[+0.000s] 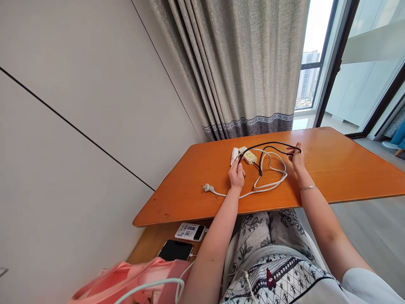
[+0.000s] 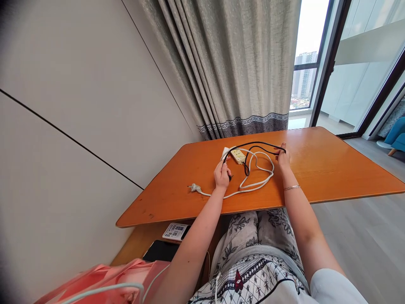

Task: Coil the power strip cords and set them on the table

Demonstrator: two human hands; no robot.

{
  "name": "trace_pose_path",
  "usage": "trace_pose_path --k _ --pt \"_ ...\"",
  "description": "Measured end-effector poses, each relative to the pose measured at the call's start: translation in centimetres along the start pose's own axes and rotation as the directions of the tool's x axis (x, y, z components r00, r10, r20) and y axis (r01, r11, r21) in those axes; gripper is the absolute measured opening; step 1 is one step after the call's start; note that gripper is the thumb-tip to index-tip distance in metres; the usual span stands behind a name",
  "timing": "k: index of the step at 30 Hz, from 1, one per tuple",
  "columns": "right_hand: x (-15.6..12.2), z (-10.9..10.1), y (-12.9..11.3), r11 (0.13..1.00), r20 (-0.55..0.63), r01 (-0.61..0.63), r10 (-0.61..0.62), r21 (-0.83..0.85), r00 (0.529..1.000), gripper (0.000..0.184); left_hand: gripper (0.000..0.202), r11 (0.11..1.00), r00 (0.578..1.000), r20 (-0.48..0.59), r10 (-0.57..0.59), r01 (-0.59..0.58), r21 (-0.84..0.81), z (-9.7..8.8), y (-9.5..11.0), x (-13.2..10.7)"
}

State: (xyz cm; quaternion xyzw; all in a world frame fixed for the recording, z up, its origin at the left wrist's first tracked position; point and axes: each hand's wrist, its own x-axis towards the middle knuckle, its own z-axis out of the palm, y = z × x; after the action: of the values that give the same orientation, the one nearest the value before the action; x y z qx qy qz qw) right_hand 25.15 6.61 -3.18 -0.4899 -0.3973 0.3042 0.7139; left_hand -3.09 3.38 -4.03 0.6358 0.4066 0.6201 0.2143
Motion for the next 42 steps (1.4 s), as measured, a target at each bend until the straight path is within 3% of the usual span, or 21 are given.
trace_pose_path --k 5,11,14,16,19,22,26,28,30,35,39,42 --pt "-1.0 0.8 -1.3 0.992 -0.007 -0.085 0.086 0.09 0.996 0.067 0.055 0.999 1.0 -0.005 -0.001 0.001 -0.046 0.2 0.8 -0.1" --pt "-1.0 1.0 -1.4 0.983 0.034 -0.032 0.026 0.183 0.999 0.049 0.054 0.984 0.994 -0.009 -0.109 0.106 -0.145 0.7 1.3 0.0" --pt "-1.2 1.4 -1.3 0.981 0.047 -0.031 0.023 0.193 0.999 0.042 0.054 0.98 0.993 -0.064 -0.102 0.09 -0.175 0.7 2.4 0.1" --pt "-1.4 1.7 -1.2 0.98 0.038 -0.042 0.035 0.192 0.999 0.038 0.054 0.989 0.995 -0.098 -0.026 0.011 -0.147 0.4 3.8 0.2" --pt "-1.6 2.1 -1.1 0.983 0.038 -0.042 0.036 0.18 0.999 0.034 0.053 0.982 0.98 -0.076 0.185 -0.188 -0.028 -0.8 6.6 0.7" --pt "-1.8 2.2 -1.2 0.982 0.051 -0.034 0.025 0.183 0.998 0.036 0.049 0.901 0.912 -0.026 0.409 -0.4 0.166 -2.3 9.5 1.7" --pt "-2.1 2.3 -1.3 0.988 0.07 -0.04 0.029 0.152 0.997 0.04 0.046 0.793 0.834 -0.048 0.549 -0.502 0.345 -3.4 11.0 3.9" --pt "-2.3 2.4 -1.3 0.993 0.115 -0.069 0.057 0.098 0.992 0.043 0.046 0.777 0.818 -0.069 0.571 -0.511 0.368 -3.1 10.6 5.1" --pt "-2.5 2.5 -1.2 0.99 0.182 -0.128 0.114 0.066 0.977 0.046 0.046 0.797 0.827 -0.091 0.554 -0.495 0.347 -2.5 9.5 6.2" --pt "-2.7 2.7 -1.5 0.969 0.235 -0.204 0.167 0.143 0.958 0.043 0.044 0.901 0.92 -0.092 0.382 -0.348 0.261 -0.2 5.5 8.0" --pt "-2.6 2.7 -1.7 0.958 0.1 -0.137 0.115 0.25 0.988 0.043 0.037 0.948 0.984 0.105 0.143 -0.166 0.271 0.9 2.4 8.3" --pt "-2.5 2.7 -1.5 0.965 0.023 -0.041 0.037 0.26 0.999 0.043 0.03 0.939 0.968 0.249 -0.031 -0.057 0.339 1.1 0.5 8.1"
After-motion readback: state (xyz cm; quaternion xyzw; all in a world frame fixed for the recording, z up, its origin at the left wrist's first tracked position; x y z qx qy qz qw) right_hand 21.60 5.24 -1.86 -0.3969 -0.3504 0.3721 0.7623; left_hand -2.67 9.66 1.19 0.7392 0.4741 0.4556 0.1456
